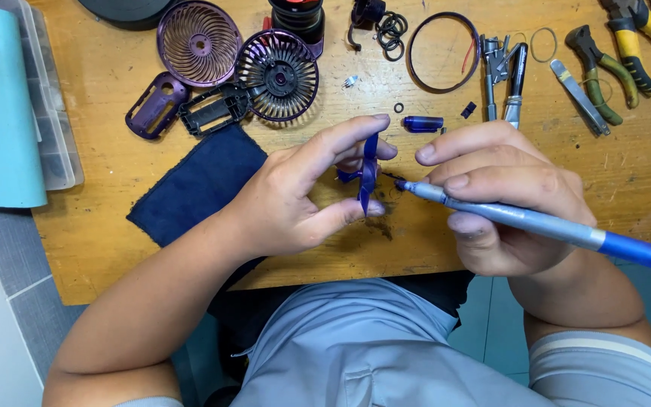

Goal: Marking the blades of a small blue fan component using a blue marker on a workbench.

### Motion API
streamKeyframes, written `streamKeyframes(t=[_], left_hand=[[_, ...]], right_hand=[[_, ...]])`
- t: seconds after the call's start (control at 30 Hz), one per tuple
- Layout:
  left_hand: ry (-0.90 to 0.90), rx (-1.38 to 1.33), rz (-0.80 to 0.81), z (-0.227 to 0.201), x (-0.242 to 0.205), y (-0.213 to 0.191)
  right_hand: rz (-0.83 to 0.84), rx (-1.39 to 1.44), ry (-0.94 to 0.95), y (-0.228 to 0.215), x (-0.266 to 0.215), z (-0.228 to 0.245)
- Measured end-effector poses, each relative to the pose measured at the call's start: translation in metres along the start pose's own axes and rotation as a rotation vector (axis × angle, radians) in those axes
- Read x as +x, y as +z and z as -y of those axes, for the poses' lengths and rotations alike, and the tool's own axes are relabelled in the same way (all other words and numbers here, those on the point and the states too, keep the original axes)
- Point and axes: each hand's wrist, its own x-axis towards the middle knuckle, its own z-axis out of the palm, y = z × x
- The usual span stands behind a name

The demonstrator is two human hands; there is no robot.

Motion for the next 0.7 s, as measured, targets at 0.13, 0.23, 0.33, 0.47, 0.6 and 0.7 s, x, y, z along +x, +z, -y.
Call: streamKeyframes(t=[0.13, 0.23, 0.33, 0.47, 0.6, 0.7], left_hand=[[0.146, 0.214, -0.02, 0.017, -0.004, 0.004], [0.207, 0.285, -0.033, 0.02, -0.003, 0.006], [0.219, 0.296, -0.033, 0.018, -0.002, 0.005], [0.225, 0.306, -0.042, 0.015, -0.001, 0.005], [0.232, 0.327, -0.043, 0.016, -0.001, 0.004], [0.23, 0.353, -0.05, 0.017, -0.001, 0.005]], right_hand=[[-0.002, 0.071, 0.066, 0.006, -0.001, 0.008], [-0.027, 0.176, 0.084, 0.008, -0.007, 0.006], [0.043, 0.259, 0.162, 0.004, -0.013, 0.004], [0.03, 0.191, 0.084, 0.01, -0.005, 0.009], [0.042, 0.146, 0.055, 0.009, -0.003, 0.009], [0.036, 0.143, 0.051, 0.01, -0.003, 0.007]])
